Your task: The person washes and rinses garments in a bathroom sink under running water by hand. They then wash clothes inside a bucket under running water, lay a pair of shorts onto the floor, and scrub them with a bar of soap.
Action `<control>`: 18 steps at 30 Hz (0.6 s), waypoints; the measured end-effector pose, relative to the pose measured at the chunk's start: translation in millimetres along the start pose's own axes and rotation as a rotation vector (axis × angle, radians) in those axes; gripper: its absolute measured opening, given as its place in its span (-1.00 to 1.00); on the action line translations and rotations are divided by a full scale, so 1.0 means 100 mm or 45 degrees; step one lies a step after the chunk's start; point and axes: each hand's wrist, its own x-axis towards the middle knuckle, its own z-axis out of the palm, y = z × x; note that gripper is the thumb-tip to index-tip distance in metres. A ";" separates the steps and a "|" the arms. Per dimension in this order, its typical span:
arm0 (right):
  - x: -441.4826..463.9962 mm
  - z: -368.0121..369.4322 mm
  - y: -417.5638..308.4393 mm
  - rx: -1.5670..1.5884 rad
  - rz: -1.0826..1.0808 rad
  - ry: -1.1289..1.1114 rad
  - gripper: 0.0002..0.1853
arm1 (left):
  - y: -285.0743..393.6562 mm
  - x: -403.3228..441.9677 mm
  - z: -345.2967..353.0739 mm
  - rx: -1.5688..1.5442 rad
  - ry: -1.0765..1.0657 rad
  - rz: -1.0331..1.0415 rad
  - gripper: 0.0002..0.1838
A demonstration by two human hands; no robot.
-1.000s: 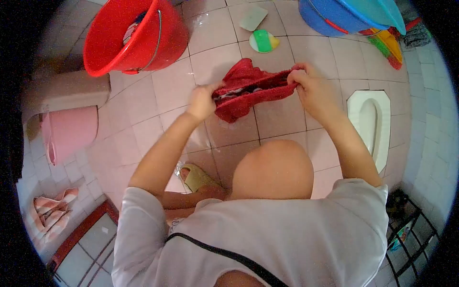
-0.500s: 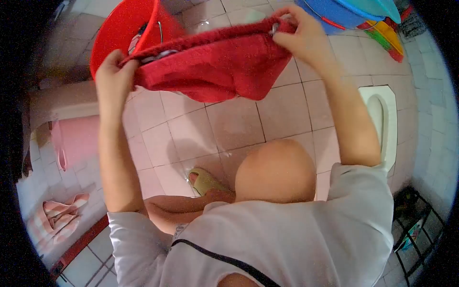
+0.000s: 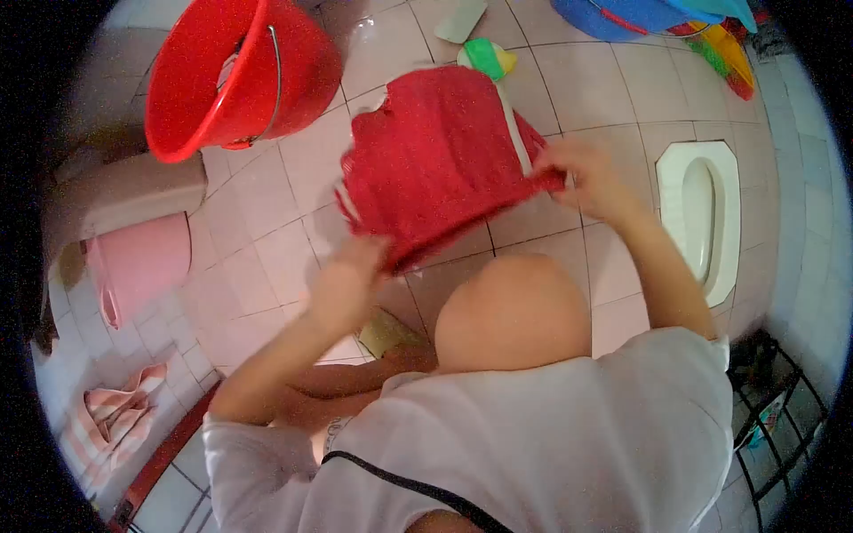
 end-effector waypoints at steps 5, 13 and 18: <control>-0.62 0.77 0.89 -0.420 0.591 -0.751 -0.65 | -0.28 0.50 1.45 -0.224 -0.398 -0.107 -0.32; 0.47 1.39 1.11 -0.694 0.151 -0.027 -0.36 | -0.63 0.83 1.46 0.204 -0.105 -0.401 0.11; 0.48 1.14 1.44 -0.896 0.068 -0.071 -0.48 | -0.84 0.68 1.50 0.080 -0.047 -0.618 0.27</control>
